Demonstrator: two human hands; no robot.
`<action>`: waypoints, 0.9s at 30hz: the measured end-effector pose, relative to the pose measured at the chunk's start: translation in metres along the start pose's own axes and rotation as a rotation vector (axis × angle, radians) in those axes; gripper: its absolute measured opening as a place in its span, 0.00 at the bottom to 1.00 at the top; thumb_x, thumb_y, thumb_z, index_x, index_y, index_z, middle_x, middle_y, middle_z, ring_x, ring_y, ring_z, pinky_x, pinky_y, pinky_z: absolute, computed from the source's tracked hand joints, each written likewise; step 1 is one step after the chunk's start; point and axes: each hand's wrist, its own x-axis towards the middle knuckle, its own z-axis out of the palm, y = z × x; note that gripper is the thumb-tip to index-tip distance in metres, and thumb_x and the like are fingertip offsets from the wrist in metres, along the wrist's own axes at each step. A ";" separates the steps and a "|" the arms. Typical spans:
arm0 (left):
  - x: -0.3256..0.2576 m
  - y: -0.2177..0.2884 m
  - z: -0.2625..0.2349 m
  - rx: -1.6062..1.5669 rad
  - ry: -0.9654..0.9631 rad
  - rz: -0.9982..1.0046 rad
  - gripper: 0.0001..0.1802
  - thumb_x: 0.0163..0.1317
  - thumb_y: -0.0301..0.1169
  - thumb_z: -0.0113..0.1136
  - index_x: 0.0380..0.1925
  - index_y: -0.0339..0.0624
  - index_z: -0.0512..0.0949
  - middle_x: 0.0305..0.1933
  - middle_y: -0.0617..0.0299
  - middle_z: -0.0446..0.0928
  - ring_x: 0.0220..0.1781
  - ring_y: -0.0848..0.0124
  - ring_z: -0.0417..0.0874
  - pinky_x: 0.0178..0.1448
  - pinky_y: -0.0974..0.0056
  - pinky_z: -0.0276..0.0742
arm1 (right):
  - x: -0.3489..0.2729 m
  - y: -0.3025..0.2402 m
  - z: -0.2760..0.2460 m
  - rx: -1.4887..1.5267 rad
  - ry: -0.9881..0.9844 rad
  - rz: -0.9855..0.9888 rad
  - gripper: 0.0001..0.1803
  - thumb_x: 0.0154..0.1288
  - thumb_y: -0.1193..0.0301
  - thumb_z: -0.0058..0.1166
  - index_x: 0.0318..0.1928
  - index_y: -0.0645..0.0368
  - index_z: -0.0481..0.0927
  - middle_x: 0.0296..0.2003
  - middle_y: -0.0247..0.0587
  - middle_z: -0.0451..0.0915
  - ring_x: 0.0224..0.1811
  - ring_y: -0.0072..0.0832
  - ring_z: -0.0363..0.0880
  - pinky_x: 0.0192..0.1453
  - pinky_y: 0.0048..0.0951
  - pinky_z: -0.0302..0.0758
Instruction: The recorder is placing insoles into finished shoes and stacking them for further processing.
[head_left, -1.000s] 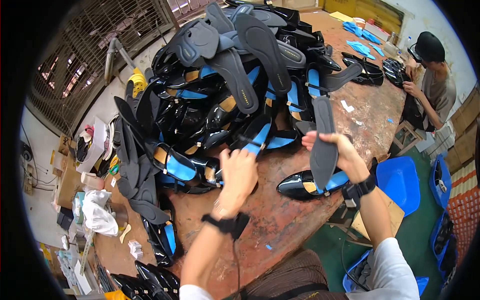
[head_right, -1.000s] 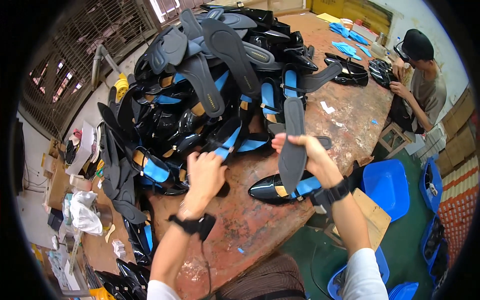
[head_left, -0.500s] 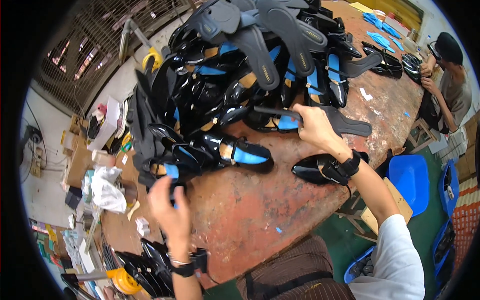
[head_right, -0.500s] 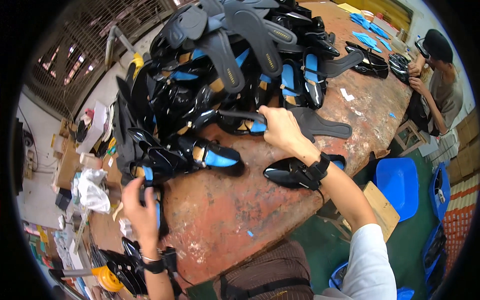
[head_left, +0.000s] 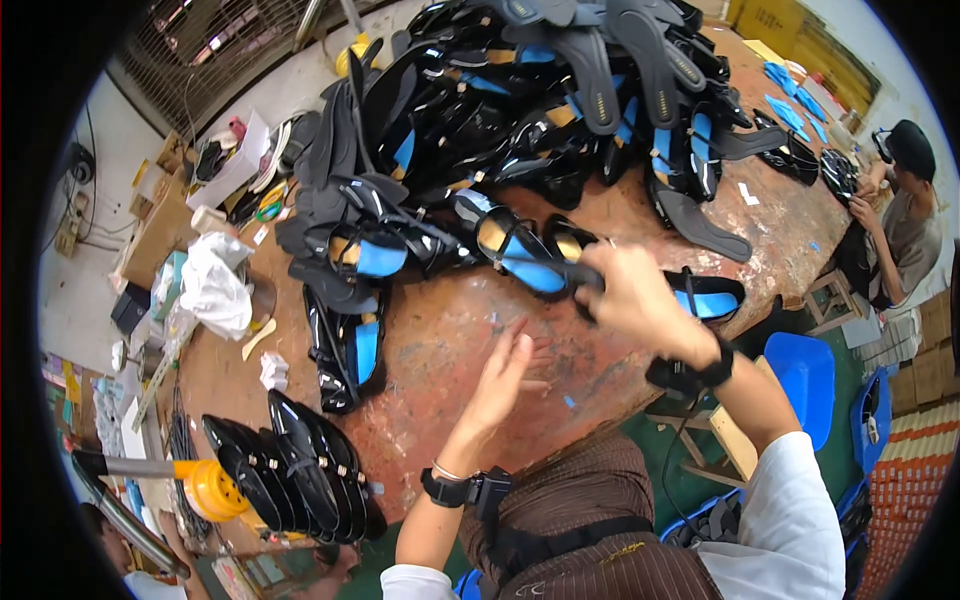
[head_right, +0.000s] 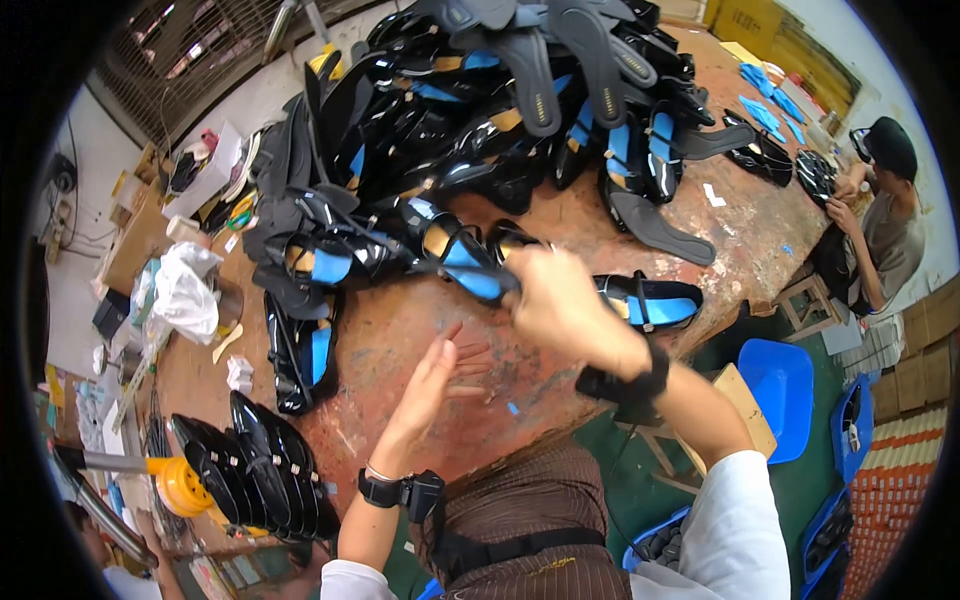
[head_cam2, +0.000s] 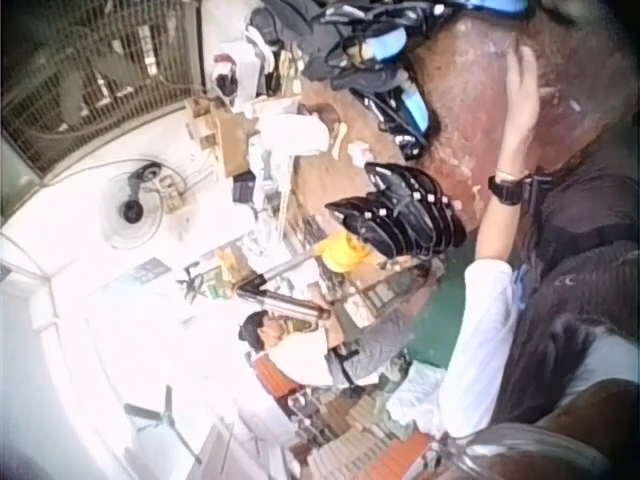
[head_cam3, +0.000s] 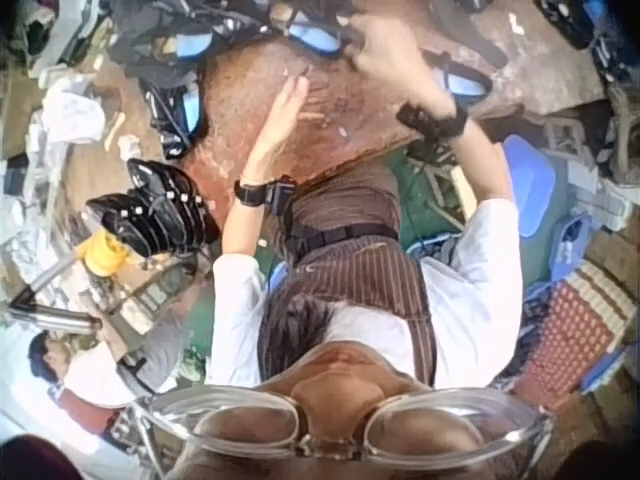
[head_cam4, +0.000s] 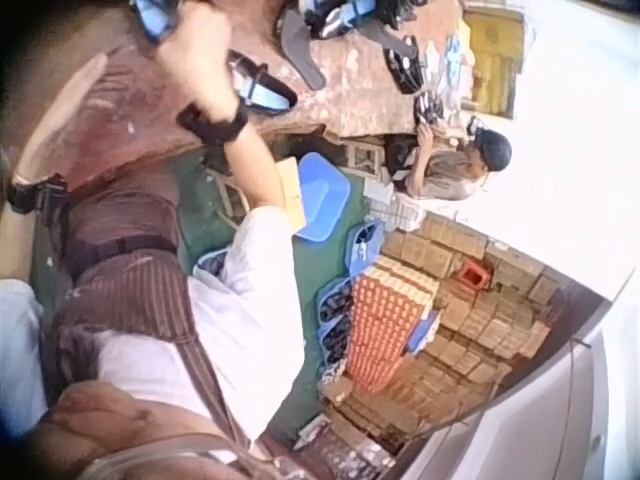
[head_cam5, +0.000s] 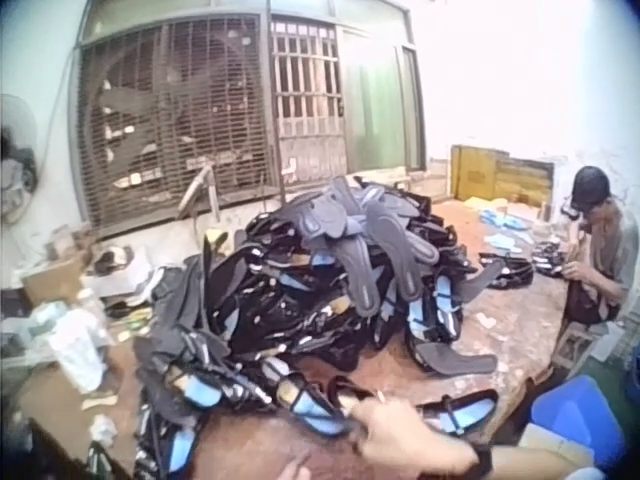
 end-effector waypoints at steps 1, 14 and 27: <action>-0.006 -0.009 -0.009 -0.269 -0.080 -0.122 0.38 0.76 0.54 0.48 0.75 0.40 0.57 0.63 0.52 0.75 0.60 0.64 0.80 0.59 0.57 0.79 | -0.019 -0.024 0.011 0.062 -0.048 -0.007 0.12 0.51 0.76 0.62 0.38 0.62 0.83 0.34 0.56 0.81 0.38 0.56 0.81 0.43 0.48 0.77; -0.165 -0.043 -0.099 -0.569 0.083 -0.333 0.34 0.68 0.42 0.55 0.68 0.33 0.65 0.53 0.46 0.80 0.44 0.57 0.88 0.40 0.62 0.86 | -0.097 -0.010 0.034 0.860 -0.296 0.269 0.33 0.81 0.51 0.37 0.73 0.63 0.64 0.57 0.39 0.78 0.41 0.21 0.76 0.49 0.25 0.72; -0.176 -0.107 -0.065 0.719 0.749 0.369 0.70 0.44 0.53 0.81 0.77 0.39 0.45 0.78 0.35 0.51 0.76 0.41 0.59 0.77 0.38 0.55 | -0.069 -0.037 0.145 0.257 -0.323 -0.644 0.18 0.45 0.75 0.63 0.42 0.60 0.87 0.49 0.43 0.81 0.54 0.38 0.77 0.61 0.40 0.71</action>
